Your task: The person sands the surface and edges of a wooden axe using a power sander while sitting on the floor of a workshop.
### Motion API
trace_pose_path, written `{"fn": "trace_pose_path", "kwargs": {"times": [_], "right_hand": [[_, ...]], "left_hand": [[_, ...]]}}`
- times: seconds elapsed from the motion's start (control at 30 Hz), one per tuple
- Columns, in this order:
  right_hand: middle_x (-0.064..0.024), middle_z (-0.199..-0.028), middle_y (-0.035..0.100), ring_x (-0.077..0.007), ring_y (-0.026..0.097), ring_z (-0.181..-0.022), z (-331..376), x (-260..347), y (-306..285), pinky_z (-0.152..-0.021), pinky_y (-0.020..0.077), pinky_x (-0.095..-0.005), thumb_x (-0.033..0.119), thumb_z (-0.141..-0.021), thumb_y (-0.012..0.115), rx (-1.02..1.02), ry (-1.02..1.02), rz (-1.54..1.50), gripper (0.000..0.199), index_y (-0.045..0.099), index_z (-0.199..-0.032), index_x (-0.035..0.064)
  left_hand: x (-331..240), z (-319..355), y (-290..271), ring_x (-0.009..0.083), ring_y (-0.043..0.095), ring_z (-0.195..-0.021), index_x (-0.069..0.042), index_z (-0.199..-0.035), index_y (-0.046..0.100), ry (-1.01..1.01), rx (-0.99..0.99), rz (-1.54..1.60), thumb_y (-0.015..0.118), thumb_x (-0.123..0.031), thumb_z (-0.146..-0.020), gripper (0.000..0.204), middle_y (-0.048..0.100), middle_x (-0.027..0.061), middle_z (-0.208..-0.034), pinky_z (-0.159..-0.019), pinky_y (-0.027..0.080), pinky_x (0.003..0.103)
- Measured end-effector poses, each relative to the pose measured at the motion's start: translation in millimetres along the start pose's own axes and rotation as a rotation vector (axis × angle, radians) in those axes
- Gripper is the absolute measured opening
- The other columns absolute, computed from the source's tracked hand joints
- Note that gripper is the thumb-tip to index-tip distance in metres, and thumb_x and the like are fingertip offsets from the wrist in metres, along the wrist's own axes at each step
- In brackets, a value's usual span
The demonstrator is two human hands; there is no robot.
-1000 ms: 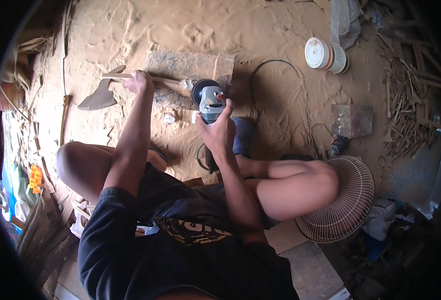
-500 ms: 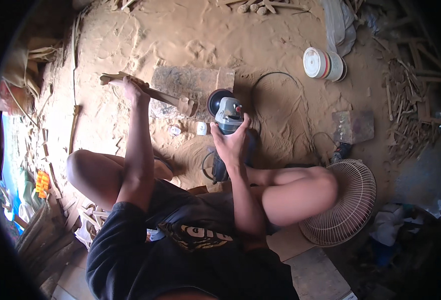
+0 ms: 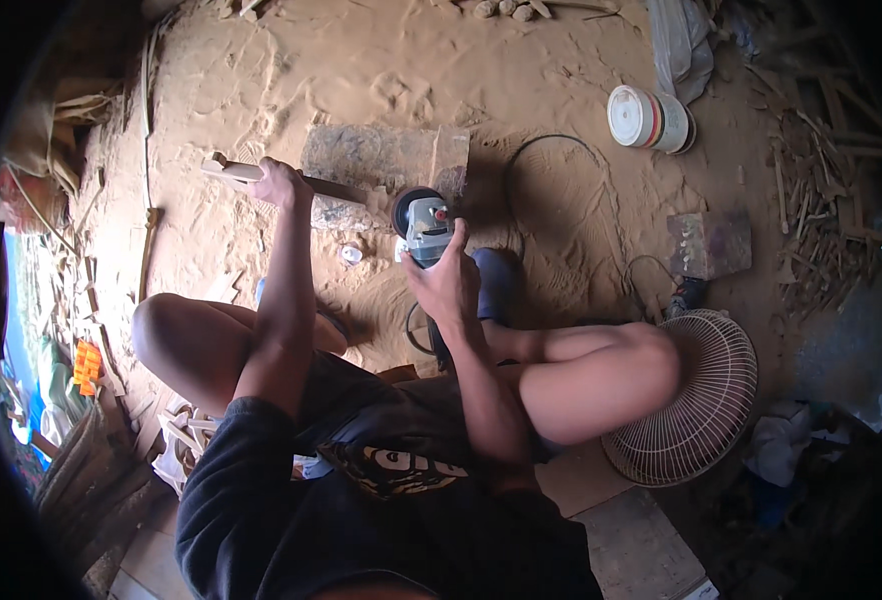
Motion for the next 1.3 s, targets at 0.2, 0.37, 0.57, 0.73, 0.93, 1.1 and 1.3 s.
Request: {"fn": "trace_pose_path", "kwargs": {"times": [0.2, 0.37, 0.57, 0.73, 0.93, 1.1, 1.3], "right_hand": [[-0.0344, -0.117, 0.069, -0.0482, 0.071, -0.104, -2, 12, 7, -0.091, 0.0564, -0.0512, 0.036, -0.083, 0.083, 0.03, -0.046, 0.09, 0.102, 0.026, -0.157, -0.0063], [-0.0331, -0.114, 0.072, -0.0486, 0.072, -0.099, -2, 9, 6, -0.089, 0.0561, -0.0533, 0.036, -0.085, 0.08, -0.066, -0.08, 0.113, 0.099, 0.028, -0.157, -0.0078], [-0.0351, -0.113, 0.07, -0.0494, 0.072, -0.101, 1, 21, 6, -0.088, 0.0574, -0.0522, 0.033, -0.081, 0.085, 0.027, -0.034, 0.094, 0.099, 0.029, -0.154, -0.0054], [-0.0342, -0.106, 0.073, -0.0499, 0.072, -0.094, 2, 12, -3, -0.084, 0.0566, -0.0546, 0.033, -0.085, 0.08, -0.055, -0.065, 0.096, 0.096, 0.029, -0.155, -0.0083], [-0.0354, -0.117, 0.068, -0.0492, 0.07, -0.107, -4, 8, -2, -0.091, 0.0562, -0.0507, 0.032, -0.081, 0.085, 0.004, 0.003, 0.035, 0.101, 0.027, -0.155, -0.0033], [-0.0335, -0.112, 0.072, -0.049, 0.072, -0.101, -1, 23, 2, -0.089, 0.0567, -0.0532, 0.037, -0.084, 0.081, 0.004, -0.081, 0.118, 0.1, 0.028, -0.158, -0.0051], [-0.0331, -0.113, 0.072, -0.0475, 0.072, -0.102, -2, 24, -4, -0.089, 0.0572, -0.0518, 0.036, -0.084, 0.08, 0.036, 0.037, 0.199, 0.098, 0.031, -0.157, -0.0077]], "left_hand": [[6, -13, -2, 0.0158, 0.041, -0.051, -0.007, -0.077, 0.045, 0.091, 0.146, 0.101, 0.063, -0.007, -0.09, 0.023, 0.043, 0.0019, -0.064, -0.042, 0.033, 0.035], [-24, 27, 18, 0.0151, 0.043, -0.055, -0.004, -0.089, 0.047, 0.143, 0.129, 0.071, 0.061, -0.006, -0.092, 0.015, 0.044, 0.0012, -0.068, -0.047, 0.034, 0.035], [-25, 11, 12, 0.0132, 0.044, -0.052, -0.002, -0.103, 0.047, 0.122, 0.122, 0.017, 0.06, -0.004, -0.095, 0.016, 0.046, 0.0011, -0.07, -0.044, 0.036, 0.031], [-26, 26, 17, 0.0126, 0.045, -0.053, -0.001, -0.103, 0.048, 0.123, 0.176, 0.077, 0.06, -0.004, -0.094, 0.015, 0.047, 0.0015, -0.072, -0.044, 0.034, 0.032], [-31, 42, 20, 0.0134, 0.046, -0.06, 0.001, -0.103, 0.049, 0.134, 0.191, 0.047, 0.062, -0.004, -0.097, 0.015, 0.049, 0.0028, -0.076, -0.051, 0.038, 0.033], [-34, 27, 17, 0.0123, 0.044, -0.061, 0.0, -0.098, 0.049, 0.346, 0.216, -0.063, 0.06, -0.001, -0.098, 0.011, 0.047, 0.0018, -0.074, -0.053, 0.038, 0.032], [-56, 71, 30, 0.0102, 0.045, -0.061, -0.001, -0.1, 0.048, 0.267, 0.319, 0.036, 0.057, 0.0, -0.097, 0.01, 0.048, 0.0006, -0.073, -0.053, 0.037, 0.031]]}}
Point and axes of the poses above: each hand's wrist, its own z-axis away from the middle knuckle, its own y-axis out of the palm, x = y × z, the point moved 4 cm from there along -z, towards the middle knuckle
